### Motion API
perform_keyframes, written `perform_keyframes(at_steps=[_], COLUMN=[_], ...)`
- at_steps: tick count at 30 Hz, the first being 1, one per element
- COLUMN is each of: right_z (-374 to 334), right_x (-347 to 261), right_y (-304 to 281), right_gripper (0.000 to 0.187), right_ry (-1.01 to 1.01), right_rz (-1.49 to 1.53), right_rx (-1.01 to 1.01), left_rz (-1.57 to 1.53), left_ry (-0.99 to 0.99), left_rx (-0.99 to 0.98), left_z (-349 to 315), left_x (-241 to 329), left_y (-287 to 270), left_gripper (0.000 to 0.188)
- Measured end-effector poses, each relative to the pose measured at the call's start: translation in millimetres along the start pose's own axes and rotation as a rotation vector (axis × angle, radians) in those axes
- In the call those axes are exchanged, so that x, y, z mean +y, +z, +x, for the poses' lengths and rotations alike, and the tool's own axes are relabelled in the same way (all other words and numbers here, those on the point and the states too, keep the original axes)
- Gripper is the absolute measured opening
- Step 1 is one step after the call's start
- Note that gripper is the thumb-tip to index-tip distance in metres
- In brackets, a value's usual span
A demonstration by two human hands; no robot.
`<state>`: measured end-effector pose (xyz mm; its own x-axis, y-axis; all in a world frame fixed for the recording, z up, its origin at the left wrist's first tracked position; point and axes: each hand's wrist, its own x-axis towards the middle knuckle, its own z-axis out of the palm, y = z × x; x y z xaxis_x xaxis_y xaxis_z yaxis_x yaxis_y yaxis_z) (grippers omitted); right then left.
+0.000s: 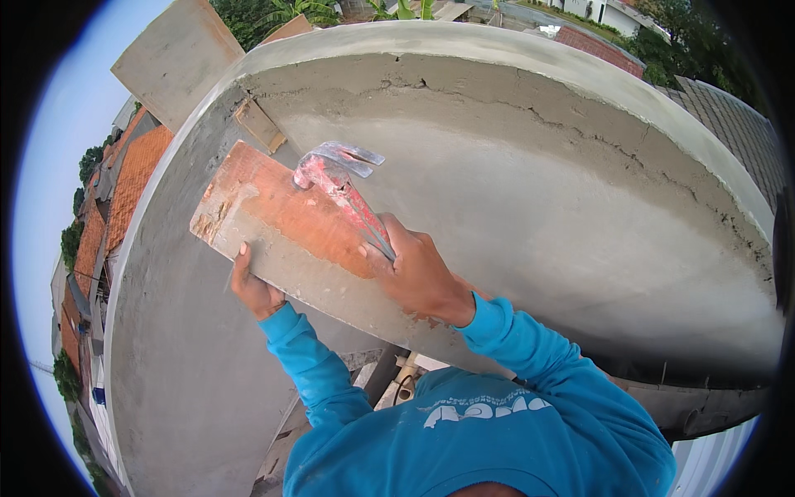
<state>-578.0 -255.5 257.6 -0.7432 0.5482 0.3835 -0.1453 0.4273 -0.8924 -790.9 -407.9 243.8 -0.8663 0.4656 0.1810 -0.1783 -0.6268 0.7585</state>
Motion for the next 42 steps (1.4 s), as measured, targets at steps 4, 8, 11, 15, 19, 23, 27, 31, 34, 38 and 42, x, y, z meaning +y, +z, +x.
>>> perform_keyframes(at_steps=[4,8,11,15,19,23,27,31,34,38,42], right_z=[1,5,9,19,27,33,47,58,39,22,52], right_x=[-18,-17,-22,-36,-58,-47,-23,-41,-64,-64,-35], right_y=[-8,-3,2,1,9,42,66,56,50,56,59], right_gripper=[0.028,0.025,0.027,0.029,0.036,0.036,0.032,0.034,0.035,0.031,0.028], right_ry=[0.081,0.06,-0.015,-0.063,-0.207,-0.353,-0.302,-0.201,-0.172,-0.212,-0.307], right_rz=[-0.01,-0.022,-0.021,0.069,0.193,0.15,-0.123,-0.03,0.07,0.13,-0.202], right_rx=[0.021,0.048,0.051,0.067,0.185,0.268,0.069,-0.037,0.066,0.175,-0.02], left_rz=[0.061,0.133,0.086,-0.087,-0.284,-0.245,-0.155,-0.111,-0.183,-0.204,-0.1], left_ry=[-0.029,0.015,0.043,0.071,0.03,0.01,-0.036,0.038,-0.061,-0.018,-0.035], left_rx=[-0.035,-0.023,-0.047,-0.121,-0.143,-0.143,-0.173,-0.112,-0.155,-0.184,-0.136], left_z=[12,11,8,11,18,21,27,21,20,20,24], left_x=[15,9,8,0,-2,5,10,16,12,14,14], left_y=[-6,11,12,6,-9,2,4,5,-2,3,2], left_gripper=[0.05,0.053,0.056,0.056,0.056,0.058,0.058,0.059,0.059,0.058,0.058])
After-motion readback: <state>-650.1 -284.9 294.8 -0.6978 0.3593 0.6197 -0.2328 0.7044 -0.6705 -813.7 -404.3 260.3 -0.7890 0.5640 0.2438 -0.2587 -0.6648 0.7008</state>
